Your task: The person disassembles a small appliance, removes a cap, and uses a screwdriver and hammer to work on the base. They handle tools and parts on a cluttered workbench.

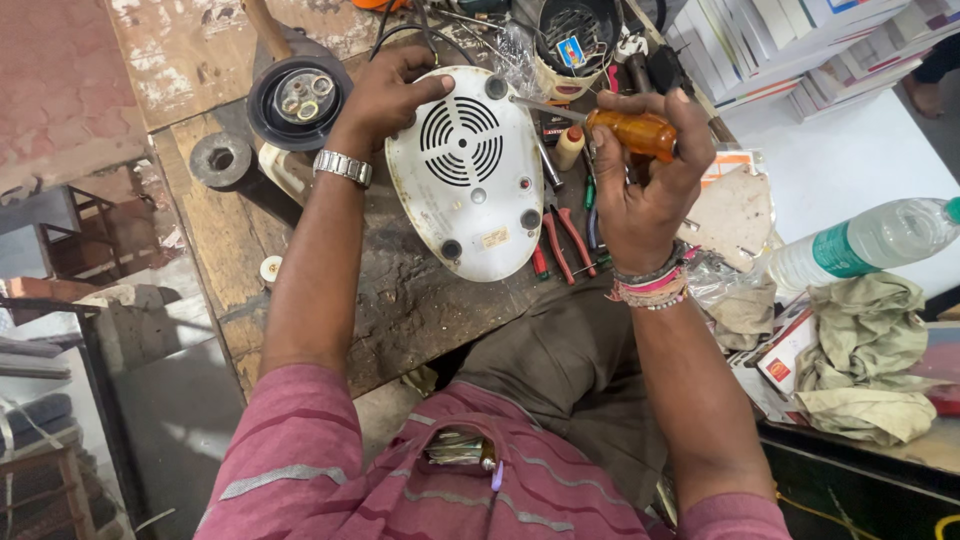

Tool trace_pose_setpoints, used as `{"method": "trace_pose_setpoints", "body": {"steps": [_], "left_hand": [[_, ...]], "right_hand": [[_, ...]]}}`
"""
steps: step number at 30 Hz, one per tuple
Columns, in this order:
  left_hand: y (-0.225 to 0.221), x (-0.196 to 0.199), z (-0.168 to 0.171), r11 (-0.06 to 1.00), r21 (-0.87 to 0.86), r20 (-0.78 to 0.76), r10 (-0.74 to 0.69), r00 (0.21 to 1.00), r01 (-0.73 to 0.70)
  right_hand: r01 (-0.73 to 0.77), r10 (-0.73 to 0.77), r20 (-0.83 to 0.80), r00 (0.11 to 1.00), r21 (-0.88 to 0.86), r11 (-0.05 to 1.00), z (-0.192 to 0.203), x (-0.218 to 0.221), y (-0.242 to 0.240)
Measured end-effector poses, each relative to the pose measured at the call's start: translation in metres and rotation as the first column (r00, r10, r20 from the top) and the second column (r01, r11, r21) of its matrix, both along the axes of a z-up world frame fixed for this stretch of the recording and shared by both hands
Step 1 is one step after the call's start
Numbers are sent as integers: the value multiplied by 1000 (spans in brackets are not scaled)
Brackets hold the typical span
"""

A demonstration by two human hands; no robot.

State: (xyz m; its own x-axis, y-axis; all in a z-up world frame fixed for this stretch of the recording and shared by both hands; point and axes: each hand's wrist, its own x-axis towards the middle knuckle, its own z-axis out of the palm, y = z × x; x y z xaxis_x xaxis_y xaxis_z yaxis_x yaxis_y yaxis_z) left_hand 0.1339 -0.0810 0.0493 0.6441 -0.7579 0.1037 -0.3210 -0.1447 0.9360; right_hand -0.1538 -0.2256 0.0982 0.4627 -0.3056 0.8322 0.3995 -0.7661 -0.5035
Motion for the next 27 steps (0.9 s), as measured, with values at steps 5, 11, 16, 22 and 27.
{"method": "trace_pose_setpoints", "body": {"steps": [5, 11, 16, 22, 27], "left_hand": [[1, 1, -1, 998, -51, 18, -35, 999, 36], [1, 4, 0, 992, -91, -29, -88, 996, 85], [3, 5, 1, 995, -41, -89, -90, 992, 86], [-2, 17, -5, 991, -76, 26, -105, 994, 106], [4, 26, -6, 978, -146, -121, -164, 979, 146]], "right_hand": [[57, -59, -43, 997, -56, 997, 11, 5, -3], [437, -530, -92, 843, -459, 774, 52, 8, -13], [-44, 44, 33, 998, 7, 999, 74, 37, -9], [-426, 200, 461, 865, 462, 778, 51, 89, 5], [-766, 657, 395, 642, 322, 556, 48, 103, -37]]}}
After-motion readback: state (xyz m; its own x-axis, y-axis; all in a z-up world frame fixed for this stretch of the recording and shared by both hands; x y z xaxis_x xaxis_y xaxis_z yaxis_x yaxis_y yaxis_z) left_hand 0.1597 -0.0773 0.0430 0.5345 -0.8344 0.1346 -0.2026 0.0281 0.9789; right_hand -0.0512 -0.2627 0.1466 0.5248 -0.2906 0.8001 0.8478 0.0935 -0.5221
